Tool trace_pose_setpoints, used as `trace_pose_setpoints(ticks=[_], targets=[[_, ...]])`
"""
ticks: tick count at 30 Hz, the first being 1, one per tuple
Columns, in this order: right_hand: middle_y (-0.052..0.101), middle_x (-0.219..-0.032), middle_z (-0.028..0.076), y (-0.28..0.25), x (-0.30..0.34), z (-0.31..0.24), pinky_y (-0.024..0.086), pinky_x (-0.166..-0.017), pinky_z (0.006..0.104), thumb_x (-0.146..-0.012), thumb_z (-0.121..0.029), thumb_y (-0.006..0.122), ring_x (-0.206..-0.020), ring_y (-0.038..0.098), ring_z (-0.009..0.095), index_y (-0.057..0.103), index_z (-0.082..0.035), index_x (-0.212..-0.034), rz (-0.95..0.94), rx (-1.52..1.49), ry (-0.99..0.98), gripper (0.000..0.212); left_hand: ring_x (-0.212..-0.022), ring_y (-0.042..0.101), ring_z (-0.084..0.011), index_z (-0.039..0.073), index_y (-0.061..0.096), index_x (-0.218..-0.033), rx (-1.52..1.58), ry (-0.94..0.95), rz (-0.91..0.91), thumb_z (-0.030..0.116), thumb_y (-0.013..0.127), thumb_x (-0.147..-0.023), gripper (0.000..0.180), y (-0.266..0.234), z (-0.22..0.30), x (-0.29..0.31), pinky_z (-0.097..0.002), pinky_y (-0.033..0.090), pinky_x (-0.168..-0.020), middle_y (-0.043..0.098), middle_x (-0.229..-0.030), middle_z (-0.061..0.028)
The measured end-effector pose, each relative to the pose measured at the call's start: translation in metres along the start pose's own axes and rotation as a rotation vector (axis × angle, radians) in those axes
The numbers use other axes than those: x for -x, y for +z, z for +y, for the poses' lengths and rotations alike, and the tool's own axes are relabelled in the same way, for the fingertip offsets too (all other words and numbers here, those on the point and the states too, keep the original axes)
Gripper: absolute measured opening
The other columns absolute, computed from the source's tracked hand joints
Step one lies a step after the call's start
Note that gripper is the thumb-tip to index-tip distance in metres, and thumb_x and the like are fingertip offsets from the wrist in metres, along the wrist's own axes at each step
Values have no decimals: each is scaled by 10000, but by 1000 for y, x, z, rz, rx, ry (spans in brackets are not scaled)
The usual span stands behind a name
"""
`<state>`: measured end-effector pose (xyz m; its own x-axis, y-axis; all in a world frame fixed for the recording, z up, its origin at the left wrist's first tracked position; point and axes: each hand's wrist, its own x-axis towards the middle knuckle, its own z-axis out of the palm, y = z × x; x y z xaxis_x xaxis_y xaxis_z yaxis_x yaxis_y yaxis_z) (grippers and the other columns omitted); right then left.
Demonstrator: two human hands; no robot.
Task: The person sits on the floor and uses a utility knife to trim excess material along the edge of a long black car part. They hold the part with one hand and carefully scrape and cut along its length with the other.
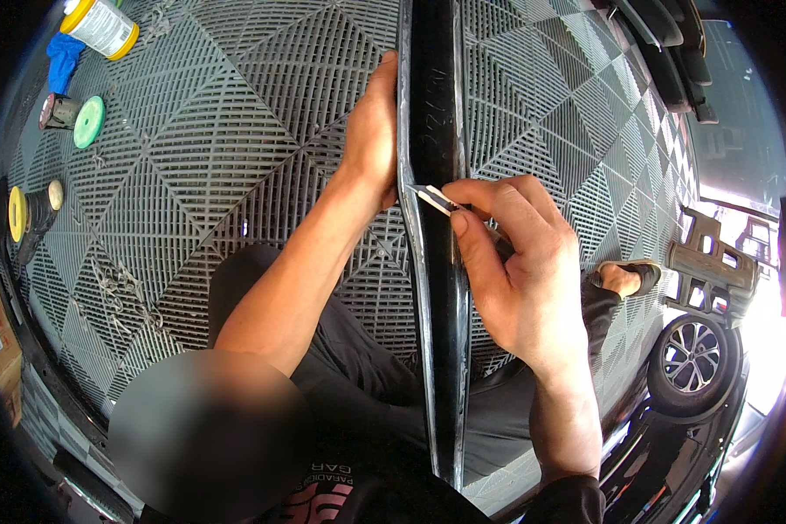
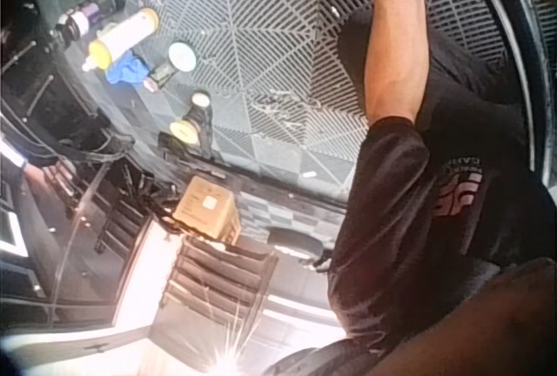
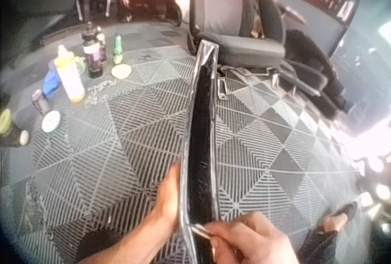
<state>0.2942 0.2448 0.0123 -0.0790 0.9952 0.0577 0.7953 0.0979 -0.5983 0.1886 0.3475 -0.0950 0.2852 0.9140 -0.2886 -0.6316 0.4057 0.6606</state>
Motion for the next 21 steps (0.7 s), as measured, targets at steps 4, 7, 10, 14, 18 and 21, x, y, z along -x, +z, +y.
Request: trace_pose_setpoints(ticks=[4,7,10,14,18,21], targets=[[583,-782,88,-8,3,-8,434,-592,279,-860,17,650,-653,556,169,679,-8,-1091,-49,-9,81,234,-517,598,-95,65,658,-944,9,6,-12,457,296,-1043,543,-4,-3,-3,-233,493,-430,644,-701,-26],[576,-746,82,-12,5,-3,430,-618,271,-878,-4,658,-646,538,154,681,4,-1120,-58,-57,63,244,-529,603,-97,58,659,-951,-45,37,5,459,290,-1043,552,-2,-1,-1,-236,498,-442,648,-707,-33],[611,-718,123,-13,5,3,478,-577,339,-854,1,670,-611,607,251,707,-1,-1053,-14,-68,32,203,-530,604,-100,55,659,-954,-54,50,-11,458,281,-1044,560,0,0,1,-240,502,-447,650,-705,-38],[633,-711,116,-11,7,4,484,-568,334,-836,-23,710,-605,618,237,728,-18,-995,11,-56,39,160,-526,605,-102,52,658,-954,-49,55,-14,452,277,-1046,559,-1,1,1,-240,508,-448,649,-700,-42],[644,-716,111,-5,15,6,489,-566,329,-822,-29,729,-610,628,235,730,-29,-982,58,-47,51,159,-528,610,-103,48,658,-958,-63,83,-22,447,281,-1047,556,-2,-2,-2,-238,513,-449,652,-705,-44],[648,-749,115,-3,17,2,496,-574,327,-821,-22,728,-631,637,238,728,-30,-984,63,-61,102,163,-527,611,-102,50,660,-961,-81,67,-6,452,281,-1046,559,-1,-1,-1,-234,510,-444,654,-708,-40]])
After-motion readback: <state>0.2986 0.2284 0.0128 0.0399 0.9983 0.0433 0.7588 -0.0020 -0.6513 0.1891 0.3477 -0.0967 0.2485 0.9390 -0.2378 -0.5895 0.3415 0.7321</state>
